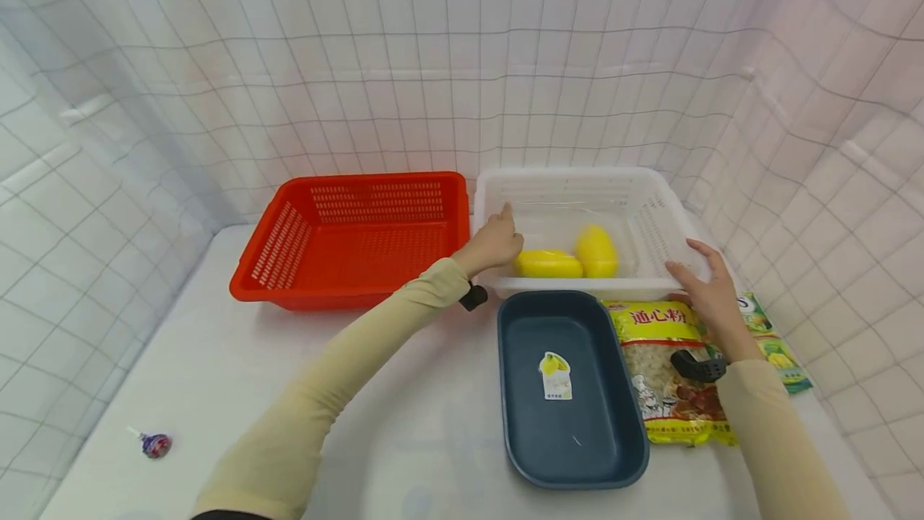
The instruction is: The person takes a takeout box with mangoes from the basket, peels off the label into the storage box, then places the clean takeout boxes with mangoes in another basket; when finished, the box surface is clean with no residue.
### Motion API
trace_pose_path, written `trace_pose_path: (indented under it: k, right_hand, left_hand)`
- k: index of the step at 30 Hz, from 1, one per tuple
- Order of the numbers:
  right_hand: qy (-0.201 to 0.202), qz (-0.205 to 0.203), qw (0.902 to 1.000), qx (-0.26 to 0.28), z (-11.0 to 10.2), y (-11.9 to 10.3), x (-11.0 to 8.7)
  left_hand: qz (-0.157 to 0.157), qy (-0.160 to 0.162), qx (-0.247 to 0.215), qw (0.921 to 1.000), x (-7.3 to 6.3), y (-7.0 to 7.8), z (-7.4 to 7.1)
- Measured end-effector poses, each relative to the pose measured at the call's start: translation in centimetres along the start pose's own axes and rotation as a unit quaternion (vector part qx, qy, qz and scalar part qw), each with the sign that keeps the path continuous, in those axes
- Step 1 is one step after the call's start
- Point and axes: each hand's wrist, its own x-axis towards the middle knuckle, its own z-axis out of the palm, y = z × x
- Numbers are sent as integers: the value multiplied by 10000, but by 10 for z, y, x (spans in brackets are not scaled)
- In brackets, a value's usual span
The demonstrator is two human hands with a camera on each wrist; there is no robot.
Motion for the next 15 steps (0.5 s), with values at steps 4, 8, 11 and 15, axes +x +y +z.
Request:
trace_pose_path:
  k: [4, 8, 11, 15]
  right_hand:
    - [2, 7, 9999, 111, 1, -2, 1]
    - [43, -45, 10000, 63, 0, -2, 2]
    - [142, -39, 9987, -497, 0, -2, -1]
    - [227, -38, 9879, -1532, 0, -4, -5]
  left_hand:
    - [590, 11, 97, 9982, -34, -3, -21]
    - [1073, 218, 45, 9940, -74, -16, -34]
    - [1444, 438, -129, 9885, -103, -35, -33]
    - [2110, 939, -9, 9730, -142, -67, -28]
